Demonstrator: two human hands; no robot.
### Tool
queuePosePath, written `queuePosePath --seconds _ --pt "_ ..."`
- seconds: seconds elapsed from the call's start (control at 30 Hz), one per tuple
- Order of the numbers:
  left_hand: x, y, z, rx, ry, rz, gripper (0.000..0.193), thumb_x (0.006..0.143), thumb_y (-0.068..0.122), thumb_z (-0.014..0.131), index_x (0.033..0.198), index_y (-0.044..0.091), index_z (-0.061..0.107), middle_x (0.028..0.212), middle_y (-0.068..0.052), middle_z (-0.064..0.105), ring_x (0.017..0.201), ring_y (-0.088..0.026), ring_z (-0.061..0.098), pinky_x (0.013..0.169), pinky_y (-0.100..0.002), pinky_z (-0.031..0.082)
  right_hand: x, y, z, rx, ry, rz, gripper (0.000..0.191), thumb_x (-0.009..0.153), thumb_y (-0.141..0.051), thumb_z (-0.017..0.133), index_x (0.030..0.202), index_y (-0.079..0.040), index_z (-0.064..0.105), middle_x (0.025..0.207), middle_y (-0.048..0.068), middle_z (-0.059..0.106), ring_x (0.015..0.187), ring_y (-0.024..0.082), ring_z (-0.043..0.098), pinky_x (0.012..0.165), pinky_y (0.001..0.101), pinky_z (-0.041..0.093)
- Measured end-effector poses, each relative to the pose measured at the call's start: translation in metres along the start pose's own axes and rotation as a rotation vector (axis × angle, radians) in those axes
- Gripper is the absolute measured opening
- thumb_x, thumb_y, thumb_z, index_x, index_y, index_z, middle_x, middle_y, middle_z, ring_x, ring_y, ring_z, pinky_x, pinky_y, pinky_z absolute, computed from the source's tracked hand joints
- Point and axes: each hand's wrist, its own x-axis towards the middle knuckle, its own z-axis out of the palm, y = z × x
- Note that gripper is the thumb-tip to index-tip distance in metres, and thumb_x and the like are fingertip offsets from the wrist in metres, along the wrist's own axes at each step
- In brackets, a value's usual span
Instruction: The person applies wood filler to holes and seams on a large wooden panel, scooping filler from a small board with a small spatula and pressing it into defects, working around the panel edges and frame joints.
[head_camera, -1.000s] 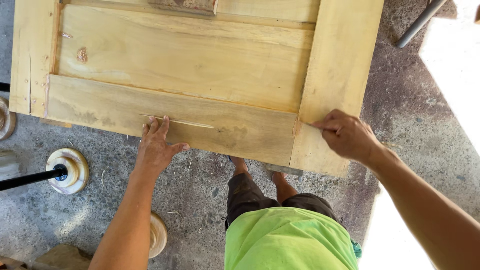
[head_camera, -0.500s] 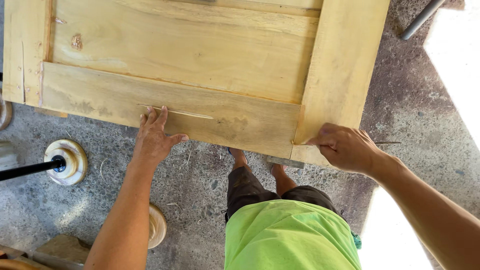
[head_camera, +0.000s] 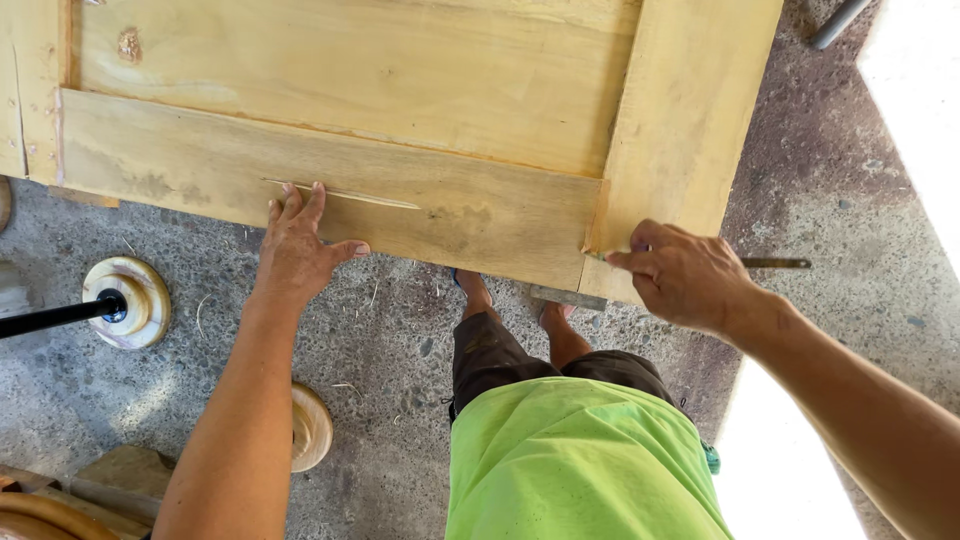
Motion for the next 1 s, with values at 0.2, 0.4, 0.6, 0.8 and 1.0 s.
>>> queuePosePath --seconds 0.2,0.4,0.6,0.8,1.0 --pt "0.002 -0.001 0.001 0.012 0.011 0.003 0.117 0.063 0.06 0.082 0.16 0.022 0.03 0.17 -0.012 0.016 0.155 -0.038 0.011 0.123 -0.051 0.026 -0.002 0.01 -0.003 0.244 0.041 0.019 0.037 0.1 -0.021 0.045 0.115 -0.028 0.078 0.108 -0.002 0.069 0.085 0.012 0.07 0.069 0.0315 0.062" --pt "0.001 -0.005 0.004 -0.006 0.021 0.023 0.118 0.062 0.06 0.083 0.16 0.022 0.031 0.17 -0.013 0.015 0.155 -0.038 0.011 0.122 -0.052 0.026 0.002 0.031 0.014 0.293 0.205 0.001 0.034 0.101 -0.016 0.049 0.118 -0.023 0.077 0.108 0.002 0.07 0.089 0.014 0.07 0.076 0.0315 0.061" --pt "0.003 -0.005 0.003 0.002 0.016 0.002 0.117 0.063 0.059 0.083 0.16 0.022 0.031 0.17 -0.013 0.015 0.156 -0.038 0.01 0.123 -0.051 0.025 0.007 0.031 0.004 0.331 0.191 -0.042 0.03 0.099 -0.019 0.053 0.112 -0.024 0.079 0.105 0.0 0.071 0.086 0.016 0.07 0.075 0.0327 0.062" --pt "0.002 -0.005 0.005 -0.006 0.018 0.012 0.116 0.063 0.058 0.084 0.16 0.021 0.032 0.169 -0.014 0.016 0.156 -0.038 0.011 0.123 -0.05 0.025 0.015 0.023 -0.001 0.292 0.116 0.036 0.036 0.102 -0.018 0.045 0.115 -0.028 0.077 0.108 -0.004 0.07 0.083 0.014 0.071 0.068 0.0375 0.06" --pt "0.004 -0.008 0.006 -0.022 0.047 0.053 0.117 0.064 0.058 0.085 0.159 0.017 0.033 0.168 -0.017 0.018 0.155 -0.04 0.012 0.123 -0.05 0.025 0.001 0.019 0.012 0.202 0.11 -0.179 0.032 0.099 -0.021 0.05 0.109 -0.028 0.08 0.106 -0.004 0.072 0.087 0.009 0.07 0.075 0.0323 0.059"
